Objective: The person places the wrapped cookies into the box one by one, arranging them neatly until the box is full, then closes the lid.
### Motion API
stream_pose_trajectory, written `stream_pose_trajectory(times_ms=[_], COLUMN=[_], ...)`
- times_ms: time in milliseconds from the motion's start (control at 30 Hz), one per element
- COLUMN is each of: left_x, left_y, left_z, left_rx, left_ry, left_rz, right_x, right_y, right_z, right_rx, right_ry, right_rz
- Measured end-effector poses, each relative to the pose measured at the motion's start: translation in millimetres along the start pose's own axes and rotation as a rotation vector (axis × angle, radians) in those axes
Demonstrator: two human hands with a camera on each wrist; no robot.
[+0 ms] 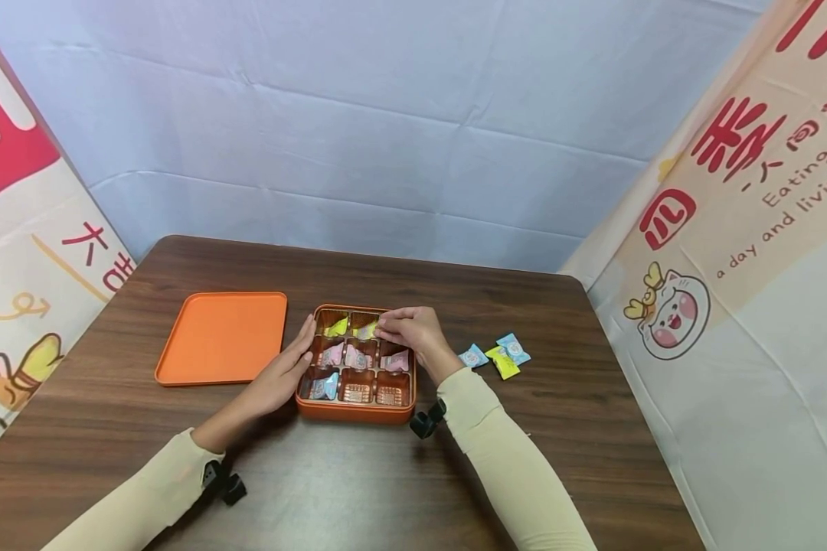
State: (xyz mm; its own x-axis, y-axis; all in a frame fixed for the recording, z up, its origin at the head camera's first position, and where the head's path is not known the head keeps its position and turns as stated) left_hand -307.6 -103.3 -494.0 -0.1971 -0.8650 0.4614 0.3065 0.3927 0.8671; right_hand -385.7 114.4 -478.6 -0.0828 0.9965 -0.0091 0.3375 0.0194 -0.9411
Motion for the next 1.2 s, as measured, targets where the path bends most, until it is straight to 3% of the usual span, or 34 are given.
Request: stream_pose_trajectory(times_ms=[567, 1200], left_x=[0.3, -0.2], left_y=[1.5, 1.2], left_z=[0.4, -0.3], left_rx=[0.000, 0.010], left_ry=[-0.002, -0.001], left_rz=[-0.009, -0.010], right_x=[3, 25], right_y=[-1, -16], right_z=[-3, -27], right_rx=[0.029, 0.094], right_ry=[-0.027, -0.041], right_rz=[-0.016, 0.056])
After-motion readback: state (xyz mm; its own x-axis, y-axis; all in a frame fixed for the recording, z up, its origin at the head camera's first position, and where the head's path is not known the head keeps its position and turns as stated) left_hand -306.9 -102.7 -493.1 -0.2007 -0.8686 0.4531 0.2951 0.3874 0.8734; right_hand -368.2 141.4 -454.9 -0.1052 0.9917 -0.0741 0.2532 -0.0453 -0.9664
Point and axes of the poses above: each hand's wrist, its own z-axis towards the middle knuckle, its own x-axis out of the back of the hand, y = z × x, the point moved 8 cm from there along z, towards the middle knuckle, and after that the axes turned 3 degrees about y, right-handed, at the moved point
